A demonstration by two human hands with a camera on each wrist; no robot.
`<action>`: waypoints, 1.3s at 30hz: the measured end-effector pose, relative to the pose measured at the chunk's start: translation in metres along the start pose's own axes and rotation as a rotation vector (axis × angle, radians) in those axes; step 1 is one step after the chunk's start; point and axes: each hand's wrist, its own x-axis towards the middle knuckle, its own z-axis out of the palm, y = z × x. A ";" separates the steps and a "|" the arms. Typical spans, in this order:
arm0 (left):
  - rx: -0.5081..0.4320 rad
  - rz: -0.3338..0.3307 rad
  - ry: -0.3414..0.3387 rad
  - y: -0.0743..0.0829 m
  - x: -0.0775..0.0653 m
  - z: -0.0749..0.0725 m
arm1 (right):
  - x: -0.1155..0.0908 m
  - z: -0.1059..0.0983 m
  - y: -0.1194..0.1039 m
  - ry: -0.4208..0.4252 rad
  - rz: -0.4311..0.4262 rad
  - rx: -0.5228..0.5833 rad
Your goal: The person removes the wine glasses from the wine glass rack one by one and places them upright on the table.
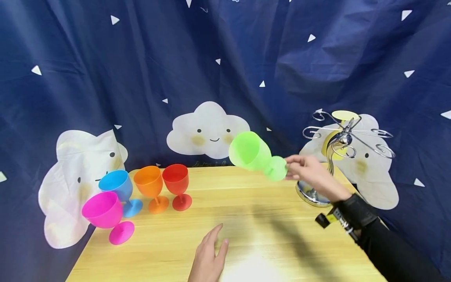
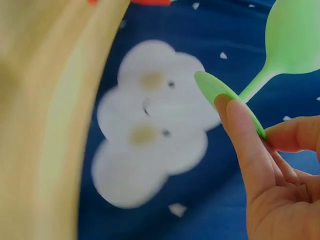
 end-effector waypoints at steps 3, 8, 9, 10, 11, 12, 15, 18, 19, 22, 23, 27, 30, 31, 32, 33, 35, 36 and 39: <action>-0.032 -0.006 0.025 0.008 0.003 -0.002 | -0.007 0.027 0.032 -0.040 0.022 0.138; -0.101 -0.002 0.037 0.015 0.009 -0.002 | -0.022 0.078 0.073 -0.112 0.060 0.327; -0.118 0.005 0.035 0.015 0.010 -0.001 | -0.025 0.088 0.078 -0.120 0.067 0.362; -0.135 0.013 0.034 0.015 0.011 0.000 | -0.028 0.097 0.083 -0.133 0.078 0.394; -0.149 0.027 0.034 0.015 0.012 0.001 | -0.031 0.106 0.085 -0.139 0.093 0.429; -0.161 0.040 0.031 0.015 0.012 0.002 | -0.034 0.114 0.088 -0.141 0.104 0.462; -0.178 0.056 0.017 0.016 0.013 0.005 | -0.042 0.133 0.096 -0.149 0.127 0.551; -0.187 0.063 0.011 0.017 0.014 0.009 | -0.048 0.146 0.104 -0.155 0.142 0.631; -0.193 0.064 0.009 0.018 0.015 0.011 | -0.050 0.150 0.106 -0.158 0.143 0.656; -0.210 0.061 0.007 0.020 0.017 0.015 | -0.055 0.158 0.111 -0.174 0.146 0.725; -0.214 0.060 0.006 0.020 0.018 0.016 | -0.056 0.161 0.112 -0.180 0.147 0.745; -0.227 0.051 0.032 0.023 0.020 0.022 | -0.060 0.171 0.112 -0.188 0.161 0.806; -0.244 0.053 0.078 0.025 0.022 0.024 | -0.063 0.176 0.110 -0.190 0.171 0.838; -0.250 0.053 0.096 0.025 0.022 0.025 | -0.063 0.177 0.110 -0.191 0.170 0.846; -0.253 0.054 0.113 0.026 0.023 0.025 | -0.064 0.178 0.109 -0.195 0.170 0.856; -0.258 0.058 0.129 0.026 0.023 0.026 | -0.064 0.179 0.109 -0.200 0.166 0.866; -0.265 0.066 0.155 0.026 0.024 0.027 | -0.065 0.181 0.108 -0.210 0.157 0.883; -0.268 0.068 0.164 0.026 0.024 0.027 | -0.066 0.181 0.108 -0.214 0.153 0.890; -0.286 0.081 0.176 0.026 0.024 0.027 | -0.066 0.182 0.108 -0.220 0.143 0.903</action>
